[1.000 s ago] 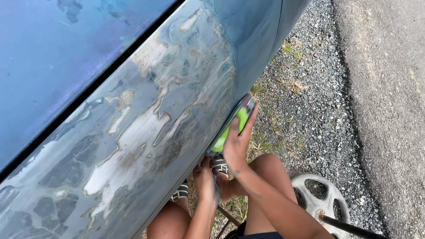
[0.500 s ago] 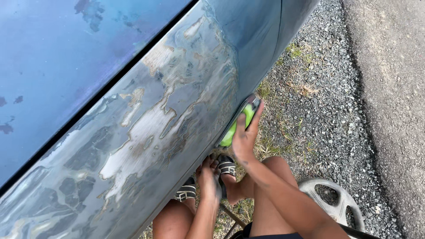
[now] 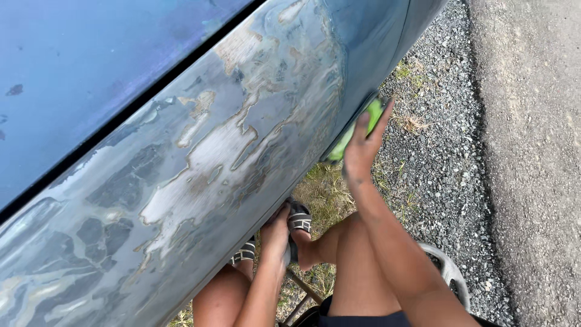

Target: The person sands the front fender of a blue car by hand using a sanding block, moving it back and forth over rusted and damaged areas of the body panels.

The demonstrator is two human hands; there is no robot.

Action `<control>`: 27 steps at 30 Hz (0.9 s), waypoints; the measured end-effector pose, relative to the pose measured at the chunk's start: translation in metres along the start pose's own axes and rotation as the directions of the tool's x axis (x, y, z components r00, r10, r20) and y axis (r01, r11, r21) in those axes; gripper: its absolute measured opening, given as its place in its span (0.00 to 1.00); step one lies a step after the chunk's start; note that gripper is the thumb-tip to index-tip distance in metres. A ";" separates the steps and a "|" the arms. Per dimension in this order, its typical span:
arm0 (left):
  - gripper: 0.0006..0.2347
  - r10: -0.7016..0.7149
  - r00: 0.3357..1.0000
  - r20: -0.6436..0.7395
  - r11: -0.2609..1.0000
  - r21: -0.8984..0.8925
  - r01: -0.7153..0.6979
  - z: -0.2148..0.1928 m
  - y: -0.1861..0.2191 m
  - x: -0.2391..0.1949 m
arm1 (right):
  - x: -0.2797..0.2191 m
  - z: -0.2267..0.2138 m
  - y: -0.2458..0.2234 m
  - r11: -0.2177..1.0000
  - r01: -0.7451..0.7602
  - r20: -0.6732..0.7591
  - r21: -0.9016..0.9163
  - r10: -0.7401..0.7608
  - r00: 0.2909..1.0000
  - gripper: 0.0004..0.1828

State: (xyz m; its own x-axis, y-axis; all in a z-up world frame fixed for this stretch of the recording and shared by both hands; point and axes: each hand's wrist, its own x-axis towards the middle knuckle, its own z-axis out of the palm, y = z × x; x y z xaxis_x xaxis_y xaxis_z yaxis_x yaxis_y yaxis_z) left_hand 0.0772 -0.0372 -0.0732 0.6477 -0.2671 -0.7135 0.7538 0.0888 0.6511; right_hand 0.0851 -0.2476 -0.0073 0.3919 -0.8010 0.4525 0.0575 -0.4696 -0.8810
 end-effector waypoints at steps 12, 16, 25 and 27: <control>0.06 0.016 1.000 -0.018 0.968 -0.251 -0.020 -0.007 -0.047 0.028 | -0.039 0.012 -0.037 0.976 -0.187 -0.109 -0.113 0.175 0.978 0.38; 0.07 0.018 0.999 -0.050 0.931 -0.363 -0.035 -0.024 -0.073 0.046 | 0.038 0.002 0.001 0.948 -0.309 -0.218 -0.075 0.286 0.933 0.38; 0.13 -0.137 0.988 0.066 0.931 -0.333 0.151 -0.023 -0.056 0.034 | -0.084 0.035 -0.055 0.958 -0.287 -0.133 0.020 0.287 0.949 0.36; 0.12 -0.132 0.990 0.053 0.939 -0.313 0.142 -0.034 -0.048 0.021 | -0.051 0.023 -0.031 0.938 -0.344 -0.184 -0.051 0.330 0.926 0.37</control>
State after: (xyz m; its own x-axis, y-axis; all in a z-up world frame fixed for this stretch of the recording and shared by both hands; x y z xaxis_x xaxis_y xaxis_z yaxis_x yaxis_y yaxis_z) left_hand 0.0586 -0.0147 -0.1282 0.5358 -0.3270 -0.7785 0.8345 0.3454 0.4293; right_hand 0.0843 -0.1833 -0.0062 0.2129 -0.9649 0.1540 -0.1282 -0.1838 -0.9746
